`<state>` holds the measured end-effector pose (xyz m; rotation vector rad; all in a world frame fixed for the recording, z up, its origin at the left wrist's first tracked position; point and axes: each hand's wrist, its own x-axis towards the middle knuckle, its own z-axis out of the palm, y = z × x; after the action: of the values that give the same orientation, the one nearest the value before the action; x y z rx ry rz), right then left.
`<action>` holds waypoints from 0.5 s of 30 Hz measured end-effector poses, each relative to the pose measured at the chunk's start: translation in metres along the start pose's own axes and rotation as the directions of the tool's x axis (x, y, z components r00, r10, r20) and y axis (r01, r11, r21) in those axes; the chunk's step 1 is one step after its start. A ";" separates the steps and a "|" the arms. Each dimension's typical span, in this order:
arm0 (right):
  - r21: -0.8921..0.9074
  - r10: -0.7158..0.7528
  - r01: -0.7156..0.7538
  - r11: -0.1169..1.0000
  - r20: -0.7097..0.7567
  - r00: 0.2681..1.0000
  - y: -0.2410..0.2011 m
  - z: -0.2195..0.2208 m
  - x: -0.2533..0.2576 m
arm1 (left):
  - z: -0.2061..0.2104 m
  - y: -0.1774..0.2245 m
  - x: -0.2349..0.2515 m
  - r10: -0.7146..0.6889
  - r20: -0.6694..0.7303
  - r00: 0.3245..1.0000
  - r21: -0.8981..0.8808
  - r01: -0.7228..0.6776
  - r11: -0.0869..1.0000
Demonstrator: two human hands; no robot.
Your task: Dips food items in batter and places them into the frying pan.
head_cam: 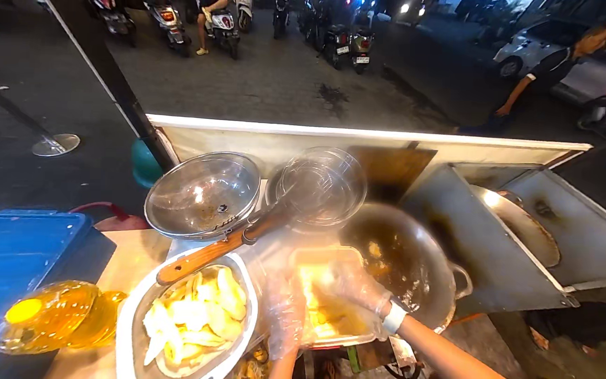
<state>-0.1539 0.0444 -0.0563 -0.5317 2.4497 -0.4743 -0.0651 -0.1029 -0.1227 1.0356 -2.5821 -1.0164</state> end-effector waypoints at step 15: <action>-0.222 0.045 -0.058 0.973 -0.067 0.997 0.024 0.050 0.002 | 0.002 -0.001 -0.001 0.007 -0.011 1.000 0.025 -0.007 1.000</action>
<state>-0.1315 0.0536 -0.1064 -0.5508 2.5860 -0.1955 -0.0649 -0.1018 -0.1241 1.0343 -2.5939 -0.9760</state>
